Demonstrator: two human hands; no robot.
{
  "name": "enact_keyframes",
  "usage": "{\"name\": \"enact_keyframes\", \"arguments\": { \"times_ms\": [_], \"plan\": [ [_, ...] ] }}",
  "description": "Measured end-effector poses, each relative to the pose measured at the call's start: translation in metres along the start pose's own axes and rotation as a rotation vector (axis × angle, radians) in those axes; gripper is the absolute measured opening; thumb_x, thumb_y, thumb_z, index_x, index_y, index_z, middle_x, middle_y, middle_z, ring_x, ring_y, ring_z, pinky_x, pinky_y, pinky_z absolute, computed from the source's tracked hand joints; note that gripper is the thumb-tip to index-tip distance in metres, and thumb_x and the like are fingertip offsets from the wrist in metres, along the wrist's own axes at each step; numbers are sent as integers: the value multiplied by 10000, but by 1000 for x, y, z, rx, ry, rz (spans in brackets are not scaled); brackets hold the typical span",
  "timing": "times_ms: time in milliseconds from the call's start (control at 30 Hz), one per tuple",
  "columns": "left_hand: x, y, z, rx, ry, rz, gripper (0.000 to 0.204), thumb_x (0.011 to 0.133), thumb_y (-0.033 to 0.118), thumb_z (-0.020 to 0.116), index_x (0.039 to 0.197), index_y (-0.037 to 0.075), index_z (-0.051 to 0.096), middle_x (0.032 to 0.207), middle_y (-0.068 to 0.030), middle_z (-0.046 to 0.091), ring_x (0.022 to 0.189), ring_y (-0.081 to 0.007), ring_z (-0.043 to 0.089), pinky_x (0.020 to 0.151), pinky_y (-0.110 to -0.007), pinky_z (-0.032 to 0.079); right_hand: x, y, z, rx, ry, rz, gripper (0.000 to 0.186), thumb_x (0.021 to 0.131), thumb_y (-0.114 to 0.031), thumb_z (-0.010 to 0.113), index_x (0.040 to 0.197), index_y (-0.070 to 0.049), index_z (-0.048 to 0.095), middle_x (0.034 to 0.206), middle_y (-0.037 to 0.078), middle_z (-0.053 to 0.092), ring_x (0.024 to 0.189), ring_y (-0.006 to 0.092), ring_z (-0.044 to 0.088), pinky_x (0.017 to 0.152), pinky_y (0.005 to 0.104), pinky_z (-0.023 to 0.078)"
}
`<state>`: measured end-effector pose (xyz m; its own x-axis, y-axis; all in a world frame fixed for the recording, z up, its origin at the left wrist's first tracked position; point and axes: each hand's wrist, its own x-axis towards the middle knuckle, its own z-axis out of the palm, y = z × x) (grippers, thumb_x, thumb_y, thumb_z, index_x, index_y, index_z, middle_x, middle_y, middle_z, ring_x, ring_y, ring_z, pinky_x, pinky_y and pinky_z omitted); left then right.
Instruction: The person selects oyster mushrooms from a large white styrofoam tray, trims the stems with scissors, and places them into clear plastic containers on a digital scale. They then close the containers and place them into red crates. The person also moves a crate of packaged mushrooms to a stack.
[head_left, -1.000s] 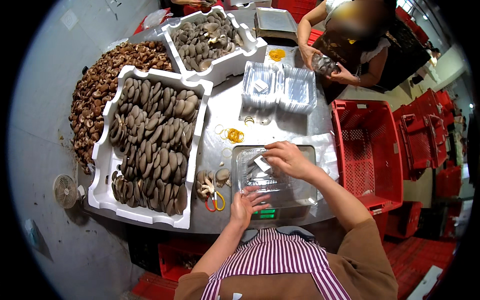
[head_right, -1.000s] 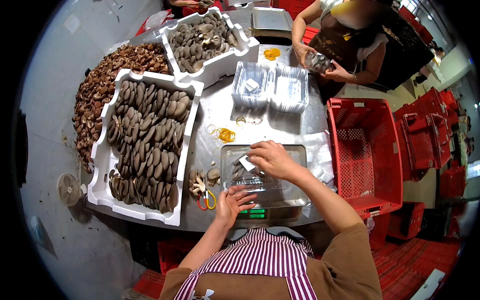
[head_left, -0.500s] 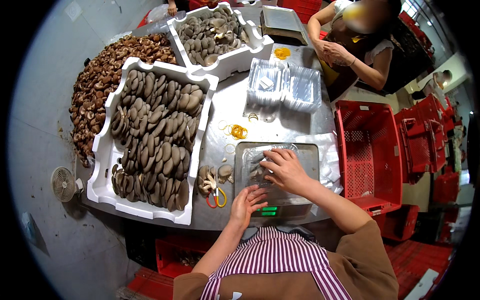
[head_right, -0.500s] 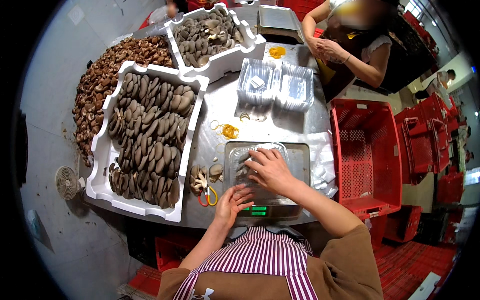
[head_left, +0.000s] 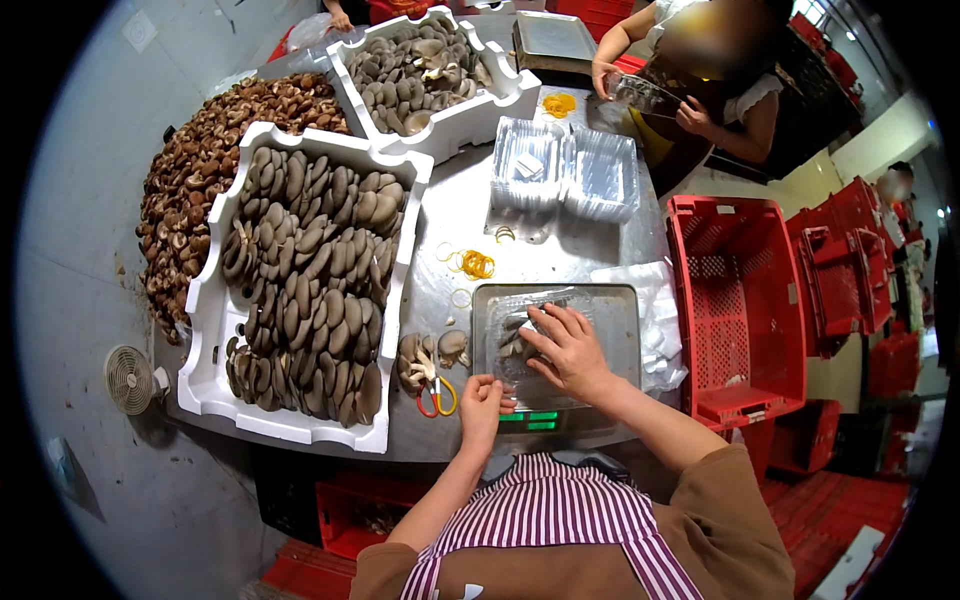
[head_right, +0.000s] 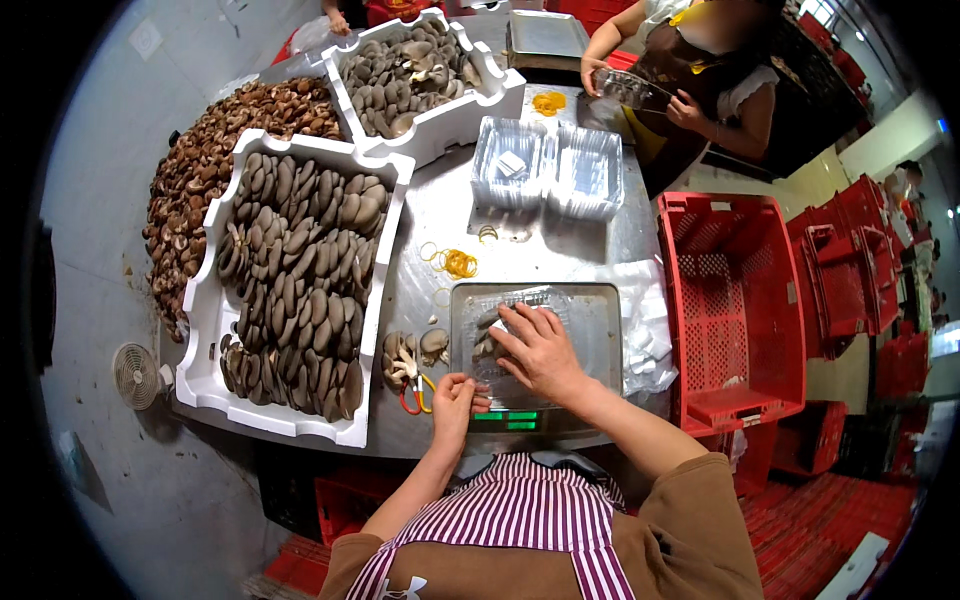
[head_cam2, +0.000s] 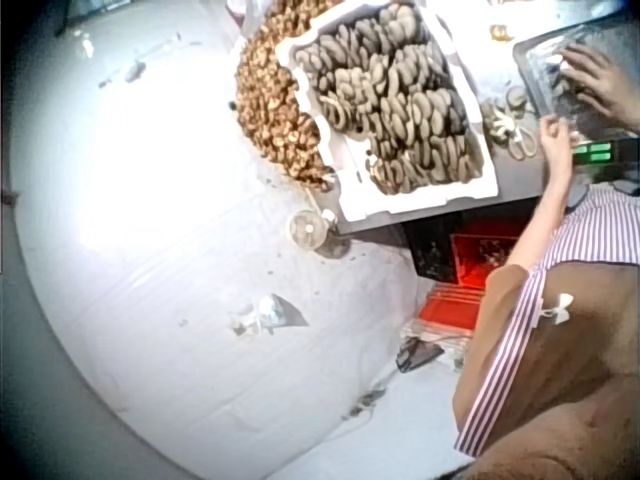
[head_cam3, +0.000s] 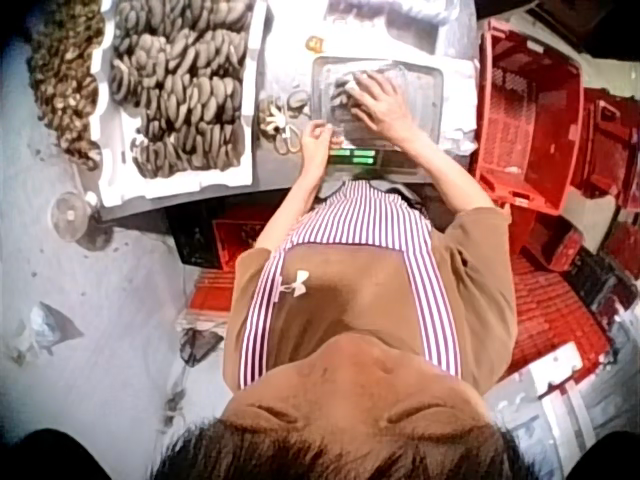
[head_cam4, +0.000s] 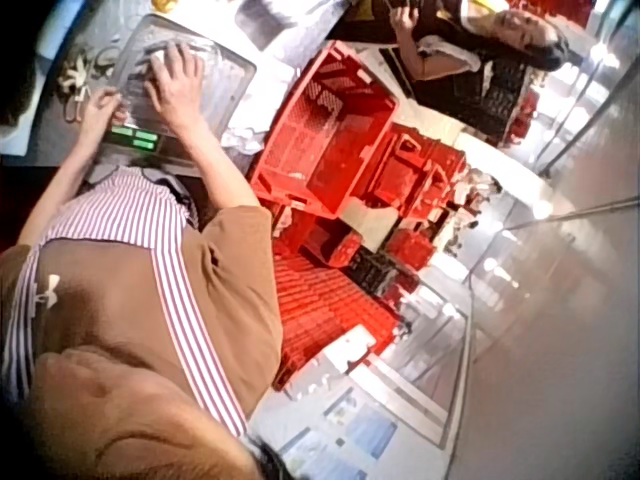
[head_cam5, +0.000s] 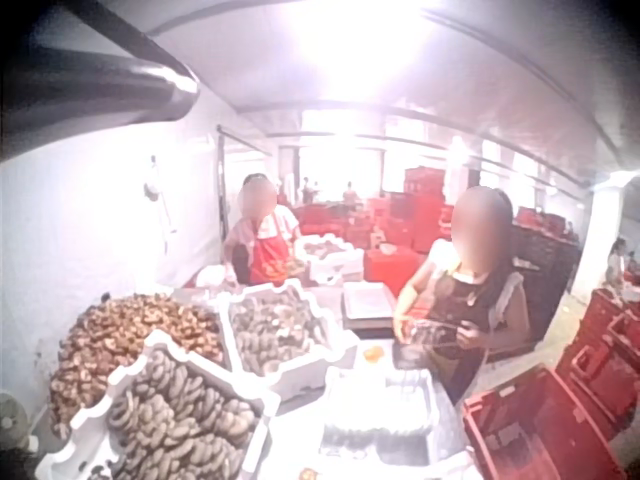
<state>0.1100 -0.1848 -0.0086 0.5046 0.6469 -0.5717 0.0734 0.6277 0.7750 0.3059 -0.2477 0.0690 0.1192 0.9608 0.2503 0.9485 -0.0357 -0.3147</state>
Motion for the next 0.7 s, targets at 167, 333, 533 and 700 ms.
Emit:
{"name": "enact_keyframes", "arguments": {
  "times_ms": [167,333,533,700],
  "plan": [
    [3,5,0,-117,-38,-69,111,964,67,552,1047,8,509,951,-157,684,705,-203,688,605,-281,586,-2,1,2,8,-2,20,469,834,-282,707,1267,-141,596,1422,108,500,1312,311,446,1106,464,316],
    [2,6,2,-176,-42,-134,125,935,37,586,1028,18,504,919,-139,682,705,-191,681,606,-280,582,-4,8,-2,42,-17,-2,487,837,-281,707,1291,-153,585,1433,103,490,1326,307,434,1109,469,314],
    [8,3,6,-161,-21,-119,121,913,9,591,990,36,502,868,-122,673,680,-178,663,605,-280,577,-6,11,0,56,-22,-11,524,819,-251,720,1310,-147,570,1443,105,479,1337,315,421,1094,486,318],
    [9,6,6,-143,-30,-106,116,912,3,584,978,46,498,865,-123,670,675,-166,653,608,-287,574,-24,15,-4,92,139,198,506,822,-203,718,1295,-115,563,1404,136,493,1323,326,427,1083,465,334]
  ]
}}
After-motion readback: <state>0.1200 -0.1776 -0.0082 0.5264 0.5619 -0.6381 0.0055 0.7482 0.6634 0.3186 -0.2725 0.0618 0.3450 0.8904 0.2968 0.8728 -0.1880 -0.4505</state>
